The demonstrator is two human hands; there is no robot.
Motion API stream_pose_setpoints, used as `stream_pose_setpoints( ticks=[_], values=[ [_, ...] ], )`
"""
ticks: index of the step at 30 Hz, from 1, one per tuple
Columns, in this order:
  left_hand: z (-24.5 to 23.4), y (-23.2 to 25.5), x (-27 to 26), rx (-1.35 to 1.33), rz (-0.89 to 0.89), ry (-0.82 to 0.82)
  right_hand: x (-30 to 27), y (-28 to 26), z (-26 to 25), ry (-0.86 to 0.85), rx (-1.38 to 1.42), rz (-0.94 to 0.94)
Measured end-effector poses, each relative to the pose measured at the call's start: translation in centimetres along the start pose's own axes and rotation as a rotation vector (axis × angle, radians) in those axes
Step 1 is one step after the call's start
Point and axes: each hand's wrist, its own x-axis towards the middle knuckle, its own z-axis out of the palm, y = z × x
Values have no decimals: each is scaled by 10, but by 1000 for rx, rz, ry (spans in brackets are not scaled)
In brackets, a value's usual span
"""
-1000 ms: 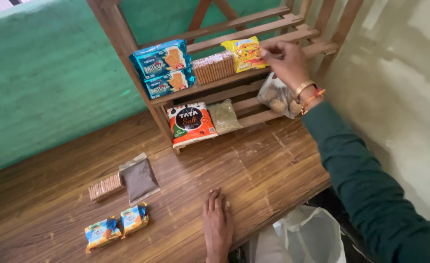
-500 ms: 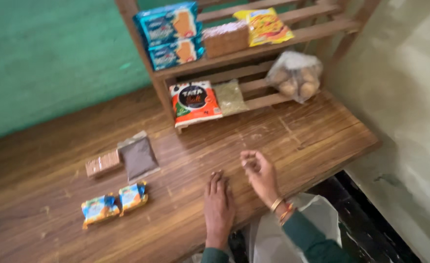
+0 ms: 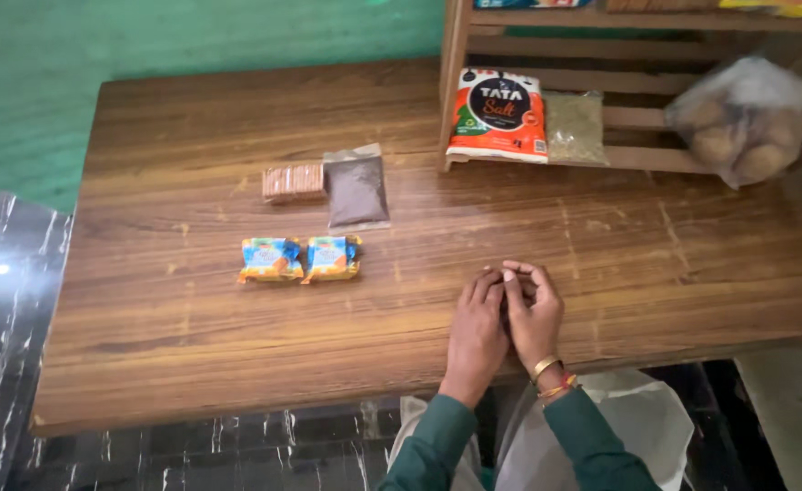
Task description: The person packs various grocery items from a wooden table into a white plastic bag. They handle biscuits, salt, and other packaged goods one by one, placing them into the bag.
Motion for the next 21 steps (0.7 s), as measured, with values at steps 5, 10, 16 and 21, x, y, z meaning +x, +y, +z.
stream_pose_setpoints(
  ticks=[5,10,16,21],
  values=[
    [-3,3,2,-6,-28,1,-1,-2,2,-3,-37,-47],
    [-7,4,0,-75,-26,39,-1,2,0,-20,-30,-50],
    [-4,1,-1,-68,-21,63,0,5,-2,-56,28,8],
    [0,-3,-3,-75,-52,125,1,7,-3,-81,50,-25]
  ],
)
